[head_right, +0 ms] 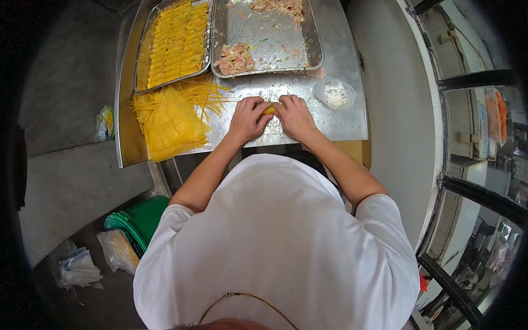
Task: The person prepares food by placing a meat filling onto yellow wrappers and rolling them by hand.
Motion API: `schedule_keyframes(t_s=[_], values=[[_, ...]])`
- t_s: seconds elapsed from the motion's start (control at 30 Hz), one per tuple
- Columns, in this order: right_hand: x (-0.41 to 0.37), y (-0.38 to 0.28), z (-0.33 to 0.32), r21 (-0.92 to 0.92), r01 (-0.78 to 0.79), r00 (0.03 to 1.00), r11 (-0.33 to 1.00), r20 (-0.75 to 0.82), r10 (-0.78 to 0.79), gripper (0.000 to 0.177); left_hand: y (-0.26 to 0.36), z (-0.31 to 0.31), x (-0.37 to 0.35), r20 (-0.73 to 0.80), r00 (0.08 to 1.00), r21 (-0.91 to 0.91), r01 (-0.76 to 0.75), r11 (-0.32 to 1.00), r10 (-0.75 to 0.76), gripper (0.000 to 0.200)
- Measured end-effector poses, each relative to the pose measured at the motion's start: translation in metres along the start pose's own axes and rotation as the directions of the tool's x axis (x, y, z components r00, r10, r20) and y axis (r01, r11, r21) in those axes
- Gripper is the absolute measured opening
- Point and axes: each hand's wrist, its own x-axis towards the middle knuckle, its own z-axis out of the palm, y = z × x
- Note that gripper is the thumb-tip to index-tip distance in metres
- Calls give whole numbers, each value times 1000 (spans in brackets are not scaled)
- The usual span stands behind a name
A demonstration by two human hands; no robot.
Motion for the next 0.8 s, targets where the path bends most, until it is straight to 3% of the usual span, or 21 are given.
schedule_keyframes(t_s=[0.1, 0.23, 0.33, 0.43, 0.53, 0.57, 0.67, 0.8], values=[[8, 1, 2, 52, -56, 998, 997, -18, 57, 42, -9, 5, 1, 6, 1000, 59, -23, 998, 23, 27], [9, -3, -9, -9, 14, 999, 1000, 45, -14, 49, -13, 0, 12, 3, 1000, 108, -29, 994, 29, 29], [16, -1, -17, -30, -39, 999, 999, 29, 40, 57, -14, -19, 15, -57, 998, 62, 28, 998, -25, 32], [25, -1, -30, 75, -152, 986, 985, 73, 147, 65, -26, -56, -8, -215, 971, 34, 113, 993, -103, 35], [31, -7, -34, 85, -115, 982, 990, 160, 101, 64, -45, -100, -48, -304, 928, 27, 237, 971, -218, 35], [32, -10, -28, 60, -50, 992, 997, 116, 43, 65, -52, -114, -62, -311, 925, 29, 239, 971, -218, 35], [40, -18, -15, 27, -47, 973, 999, 226, 40, 62, -77, -145, -94, -374, 888, 78, 316, 946, -266, 35], [52, -26, -14, 13, -49, 976, 999, 212, 45, 54, -104, -157, -115, -370, 865, 66, 388, 919, -338, 35]])
